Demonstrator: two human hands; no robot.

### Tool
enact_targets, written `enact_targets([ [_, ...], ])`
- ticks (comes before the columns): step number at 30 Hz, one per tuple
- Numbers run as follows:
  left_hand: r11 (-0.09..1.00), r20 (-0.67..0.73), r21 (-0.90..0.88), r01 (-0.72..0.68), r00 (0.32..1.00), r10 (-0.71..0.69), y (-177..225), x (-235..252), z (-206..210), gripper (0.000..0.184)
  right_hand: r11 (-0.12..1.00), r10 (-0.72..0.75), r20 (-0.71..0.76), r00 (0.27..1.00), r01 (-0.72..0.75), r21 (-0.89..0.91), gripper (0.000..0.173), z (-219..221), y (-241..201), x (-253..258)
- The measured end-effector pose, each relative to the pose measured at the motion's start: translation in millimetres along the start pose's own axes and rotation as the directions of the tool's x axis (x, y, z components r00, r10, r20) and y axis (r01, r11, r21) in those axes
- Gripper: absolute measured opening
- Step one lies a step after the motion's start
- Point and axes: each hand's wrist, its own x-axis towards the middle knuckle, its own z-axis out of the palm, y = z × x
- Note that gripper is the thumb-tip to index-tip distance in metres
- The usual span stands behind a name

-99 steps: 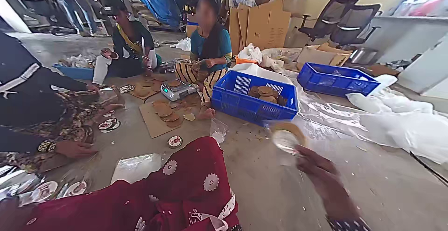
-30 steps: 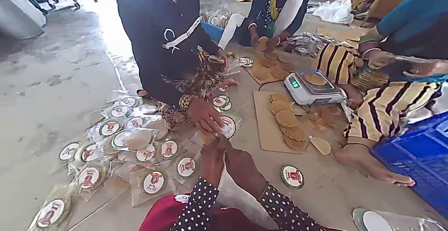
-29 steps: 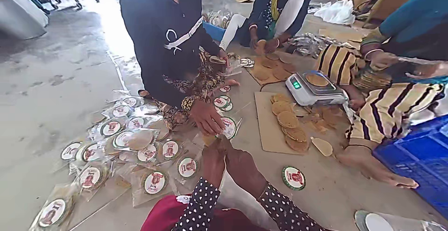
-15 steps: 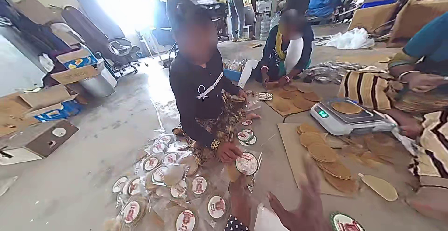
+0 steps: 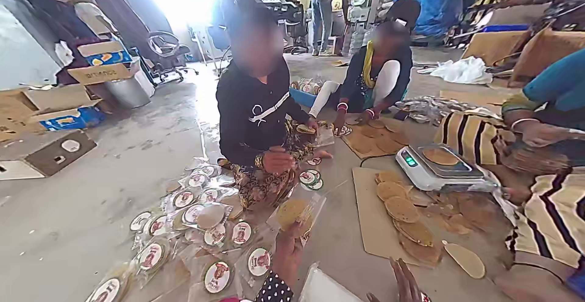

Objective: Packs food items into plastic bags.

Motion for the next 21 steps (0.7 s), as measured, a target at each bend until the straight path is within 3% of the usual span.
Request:
enact_targets([
  [10,0.999,0.006,-0.024,0.02,1.0,-0.02,-4.1,0.4,-1.5,0.04,0.997,0.074,0.082,0.994,-0.076,0.022,0.091,24.6,38.8,3.3],
  [21,0.999,-0.016,0.007,0.047,0.999,-0.047,-7.9,-1.5,-1.4,0.035,0.986,0.164,0.183,0.969,-0.168,0.007,0.084,26.7,45.4,-0.7],
])
